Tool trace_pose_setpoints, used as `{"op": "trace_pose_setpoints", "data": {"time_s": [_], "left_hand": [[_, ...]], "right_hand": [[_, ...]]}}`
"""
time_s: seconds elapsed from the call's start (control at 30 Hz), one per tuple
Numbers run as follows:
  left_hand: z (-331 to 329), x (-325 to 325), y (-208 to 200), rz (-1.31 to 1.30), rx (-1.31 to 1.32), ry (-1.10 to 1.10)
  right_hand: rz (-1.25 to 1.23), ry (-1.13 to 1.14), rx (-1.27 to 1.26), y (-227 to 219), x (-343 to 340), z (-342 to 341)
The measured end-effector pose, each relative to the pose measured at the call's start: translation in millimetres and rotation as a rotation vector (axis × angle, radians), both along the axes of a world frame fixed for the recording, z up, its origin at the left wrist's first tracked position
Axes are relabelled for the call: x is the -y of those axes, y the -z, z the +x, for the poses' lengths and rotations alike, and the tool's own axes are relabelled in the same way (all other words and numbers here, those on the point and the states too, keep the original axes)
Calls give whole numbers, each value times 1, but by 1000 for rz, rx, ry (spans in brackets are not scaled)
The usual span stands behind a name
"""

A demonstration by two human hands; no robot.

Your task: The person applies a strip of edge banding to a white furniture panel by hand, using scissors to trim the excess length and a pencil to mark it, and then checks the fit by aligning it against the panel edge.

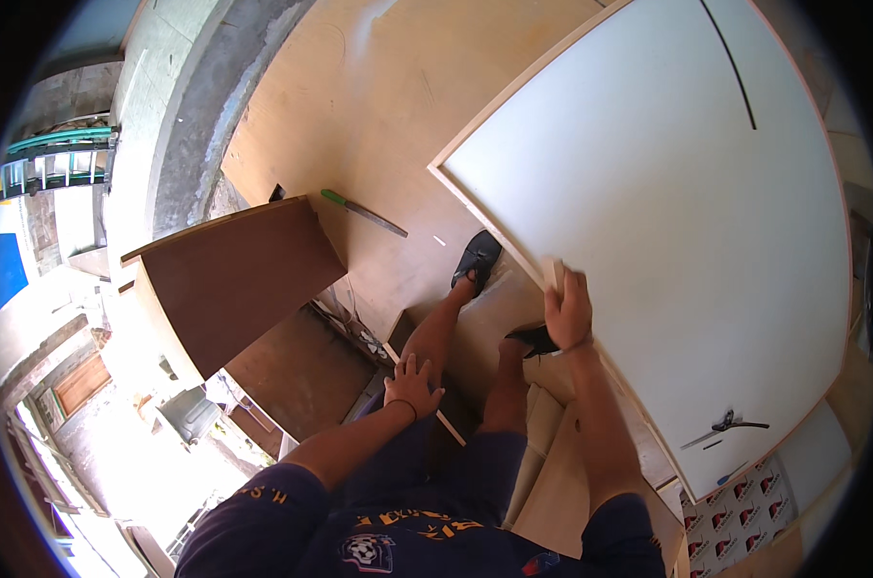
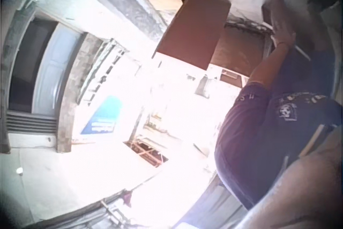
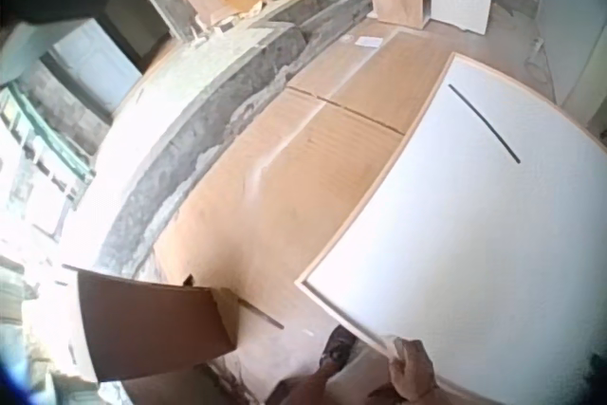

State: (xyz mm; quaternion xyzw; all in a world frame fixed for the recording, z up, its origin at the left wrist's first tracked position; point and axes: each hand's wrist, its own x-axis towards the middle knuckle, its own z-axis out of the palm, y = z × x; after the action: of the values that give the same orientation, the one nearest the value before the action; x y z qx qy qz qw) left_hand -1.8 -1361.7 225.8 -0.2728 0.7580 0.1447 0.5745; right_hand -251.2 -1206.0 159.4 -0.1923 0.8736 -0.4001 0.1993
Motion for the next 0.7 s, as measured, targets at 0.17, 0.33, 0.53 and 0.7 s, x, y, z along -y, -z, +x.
{"op": "trace_pose_setpoints", "data": {"time_s": [0.17,0.33,0.53,0.7], "left_hand": [[7,18,7,37,-69,-135],[11,32,10,52,-93,-219],[24,37,18,64,-109,-313],[22,32,18,44,-122,-281]], "right_hand": [[194,-231,-80,83,122,-68],[404,-444,-109,123,211,-66],[452,-660,-112,122,233,-75],[424,-727,-93,118,230,-85]]}}
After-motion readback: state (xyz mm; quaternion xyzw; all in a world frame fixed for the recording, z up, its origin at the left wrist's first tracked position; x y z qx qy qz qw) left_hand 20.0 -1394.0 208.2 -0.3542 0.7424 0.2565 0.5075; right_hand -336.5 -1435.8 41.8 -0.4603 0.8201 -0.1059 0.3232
